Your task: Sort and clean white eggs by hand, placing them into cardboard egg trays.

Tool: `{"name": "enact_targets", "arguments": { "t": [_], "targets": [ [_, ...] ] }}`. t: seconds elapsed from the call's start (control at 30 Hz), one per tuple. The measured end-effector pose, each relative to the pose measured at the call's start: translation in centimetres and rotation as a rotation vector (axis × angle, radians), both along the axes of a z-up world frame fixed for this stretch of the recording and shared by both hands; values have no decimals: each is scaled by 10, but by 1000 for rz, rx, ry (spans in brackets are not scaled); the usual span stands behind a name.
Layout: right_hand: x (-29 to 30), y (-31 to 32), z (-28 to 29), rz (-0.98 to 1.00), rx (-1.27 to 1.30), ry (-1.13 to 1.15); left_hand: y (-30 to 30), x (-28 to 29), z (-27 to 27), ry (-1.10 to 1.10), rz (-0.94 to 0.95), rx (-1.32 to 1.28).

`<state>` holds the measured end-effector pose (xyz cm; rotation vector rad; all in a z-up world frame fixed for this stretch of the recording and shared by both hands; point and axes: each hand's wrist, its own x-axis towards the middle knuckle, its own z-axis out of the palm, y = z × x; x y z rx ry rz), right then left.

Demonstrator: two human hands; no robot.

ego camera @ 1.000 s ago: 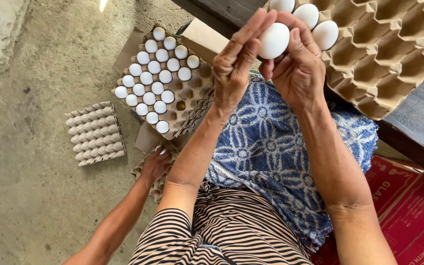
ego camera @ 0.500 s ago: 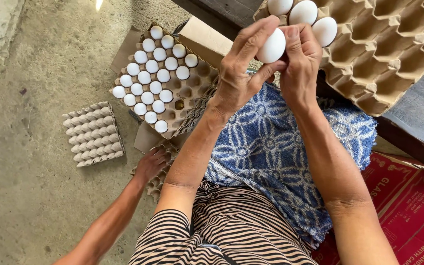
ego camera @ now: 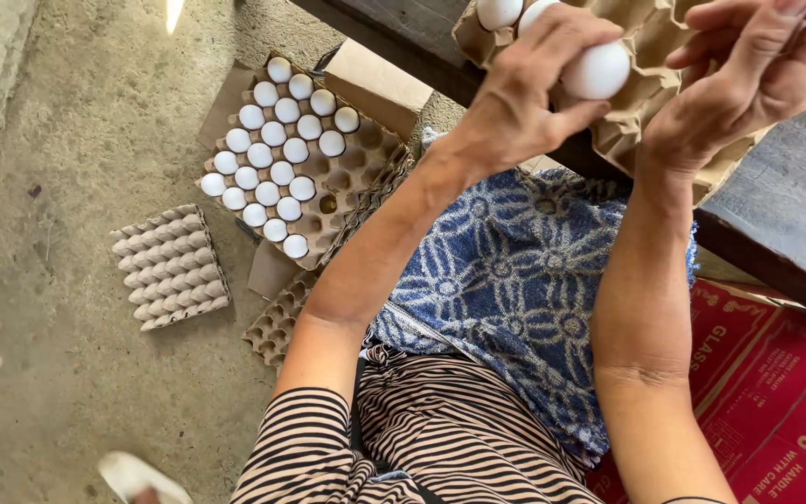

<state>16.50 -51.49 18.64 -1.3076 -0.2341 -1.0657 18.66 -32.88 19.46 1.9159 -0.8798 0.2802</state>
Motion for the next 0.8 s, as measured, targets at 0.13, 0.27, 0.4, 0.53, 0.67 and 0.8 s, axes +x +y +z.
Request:
{"name": "enact_targets", "arguments": {
  "t": [0.13,0.27,0.4,0.53,0.67,0.8],
  "targets": [
    [3,-17,-24,3,160,47,-21,3,15,-147,-79,180],
    [-1,-18,-17,-2,194,83,-32,14,12,-232,-79,377],
    [-4,-17,-14,16,198,104,-45,25,-5,-297,-114,508],
    [0,-20,-20,37,188,105,-56,26,4,-348,-96,624],
    [7,-26,-35,26,169,87,-57,25,7,-319,-95,688],
    [6,-23,-35,62,223,100,-56,24,2,-328,-102,689]
  ]
}}
